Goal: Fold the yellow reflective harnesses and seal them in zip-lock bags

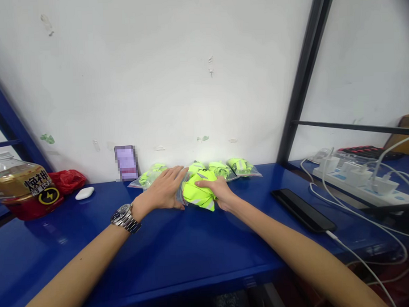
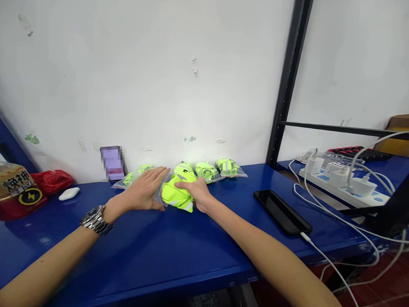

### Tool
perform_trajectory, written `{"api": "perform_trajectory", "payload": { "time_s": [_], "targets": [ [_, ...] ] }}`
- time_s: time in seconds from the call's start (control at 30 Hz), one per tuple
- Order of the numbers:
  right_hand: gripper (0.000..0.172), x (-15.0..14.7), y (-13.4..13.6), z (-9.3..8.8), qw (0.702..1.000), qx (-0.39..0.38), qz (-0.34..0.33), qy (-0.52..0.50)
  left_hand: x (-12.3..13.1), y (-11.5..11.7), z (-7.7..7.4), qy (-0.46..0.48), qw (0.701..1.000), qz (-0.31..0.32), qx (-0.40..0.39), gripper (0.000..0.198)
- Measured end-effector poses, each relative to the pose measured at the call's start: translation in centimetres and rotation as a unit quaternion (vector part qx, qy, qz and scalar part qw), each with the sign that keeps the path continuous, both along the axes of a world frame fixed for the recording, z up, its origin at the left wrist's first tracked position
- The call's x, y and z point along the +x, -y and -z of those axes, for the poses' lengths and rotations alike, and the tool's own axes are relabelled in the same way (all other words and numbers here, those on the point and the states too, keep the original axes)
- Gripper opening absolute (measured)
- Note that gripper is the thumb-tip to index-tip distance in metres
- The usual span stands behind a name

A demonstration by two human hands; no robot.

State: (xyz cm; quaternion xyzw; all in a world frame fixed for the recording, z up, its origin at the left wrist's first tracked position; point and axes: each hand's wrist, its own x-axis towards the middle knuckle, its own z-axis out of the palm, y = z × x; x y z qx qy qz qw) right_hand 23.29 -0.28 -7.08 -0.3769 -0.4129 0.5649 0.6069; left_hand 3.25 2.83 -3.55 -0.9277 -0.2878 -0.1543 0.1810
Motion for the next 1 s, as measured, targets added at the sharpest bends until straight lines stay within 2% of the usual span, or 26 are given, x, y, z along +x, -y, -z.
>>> {"api": "perform_trajectory", "payload": {
  "time_s": [0.13,0.2,0.5,0.6,0.77,0.9,1.0],
  "targets": [
    [0.040,-0.1,0.2,-0.2,1.000,0.002,-0.007,0.015,0.9,-0.2,0.5,-0.006,1.000,-0.010,-0.006,0.071],
    [0.040,0.0,0.3,-0.3,1.000,0.013,0.007,0.021,1.3,0.4,0.6,0.005,1.000,-0.020,0.002,0.066],
    [0.043,-0.4,0.3,-0.3,0.994,0.043,0.034,0.095,2.7,2.3,1.8,0.055,0.997,-0.047,0.021,0.057],
    [0.043,-0.7,0.5,-0.1,0.995,0.060,0.006,0.082,2.8,2.3,2.4,0.078,0.995,-0.032,0.049,0.063],
    [0.031,-0.5,0.9,0.0,0.993,0.075,-0.050,0.074,2.3,2.0,3.0,0.102,0.991,0.029,0.087,0.077],
    [0.031,-0.1,1.2,0.1,0.987,0.094,-0.113,0.060,2.2,2.1,3.1,0.103,0.987,0.063,0.109,0.075],
    [0.033,-0.1,1.2,0.3,0.985,0.110,-0.114,0.063,2.2,2.3,3.0,0.101,0.986,0.074,0.108,0.070]
  ]
}}
